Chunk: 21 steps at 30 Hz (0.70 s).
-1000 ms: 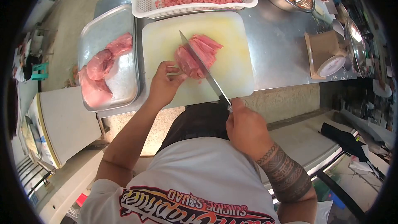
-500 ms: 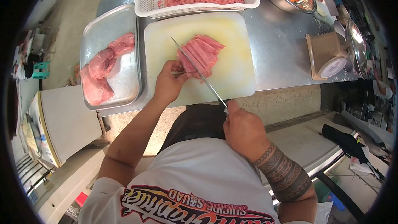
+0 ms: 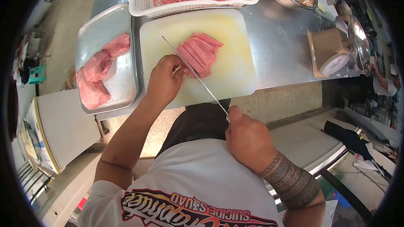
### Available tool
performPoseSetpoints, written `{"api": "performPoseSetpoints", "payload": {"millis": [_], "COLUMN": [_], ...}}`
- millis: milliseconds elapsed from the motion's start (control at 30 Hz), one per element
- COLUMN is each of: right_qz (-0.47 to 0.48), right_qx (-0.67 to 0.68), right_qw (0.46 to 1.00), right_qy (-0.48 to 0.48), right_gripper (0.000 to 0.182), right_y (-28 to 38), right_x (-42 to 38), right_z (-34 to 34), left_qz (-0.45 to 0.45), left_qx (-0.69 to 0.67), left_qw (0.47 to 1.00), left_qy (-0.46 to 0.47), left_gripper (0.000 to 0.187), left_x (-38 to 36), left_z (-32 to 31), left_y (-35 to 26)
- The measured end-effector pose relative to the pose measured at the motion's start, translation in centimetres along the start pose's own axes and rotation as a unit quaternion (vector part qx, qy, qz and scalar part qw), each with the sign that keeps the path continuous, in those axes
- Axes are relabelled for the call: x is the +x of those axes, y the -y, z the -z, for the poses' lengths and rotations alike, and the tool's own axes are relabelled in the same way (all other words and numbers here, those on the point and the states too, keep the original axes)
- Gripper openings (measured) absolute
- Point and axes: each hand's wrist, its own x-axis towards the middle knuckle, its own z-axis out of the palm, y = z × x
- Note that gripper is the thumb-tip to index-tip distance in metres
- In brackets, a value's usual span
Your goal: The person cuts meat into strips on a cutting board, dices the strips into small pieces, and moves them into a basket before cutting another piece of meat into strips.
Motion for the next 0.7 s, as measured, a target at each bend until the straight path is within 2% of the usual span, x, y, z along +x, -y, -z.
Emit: {"api": "performPoseSetpoints", "payload": {"millis": [267, 400, 467, 667, 700], "right_qz": [0.025, 0.028, 0.042, 0.067, 0.075], "right_qx": [0.005, 0.042, 0.039, 0.011, 0.005], "right_qw": [0.999, 0.998, 0.998, 0.998, 0.997], "right_qy": [0.027, 0.034, 0.019, -0.011, -0.019], "right_gripper": [0.023, 0.023, 0.024, 0.023, 0.023], "right_y": [0.7, 1.4, 1.4, 1.7, 1.6], "right_x": [1.7, 3.5, 4.6, 7.4, 7.7], "right_z": [0.2, -0.1, -1.0, -3.1, -3.4], "left_qz": [0.064, 0.06, 0.046, 0.132, 0.122], "left_qx": [-0.034, -0.029, -0.013, -0.084, -0.09], "left_qw": [0.997, 0.998, 0.999, 0.987, 0.988], "left_qy": [0.038, 0.022, 0.007, 0.036, 0.024], "left_gripper": [0.013, 0.012, 0.011, 0.014, 0.014], "left_x": [0.9, 0.9, 0.8, 0.5, 0.4], "left_z": [0.8, 0.5, 0.4, 0.3, 0.1], "left_y": [-1.7, -1.3, -1.3, -1.1, -0.9]}}
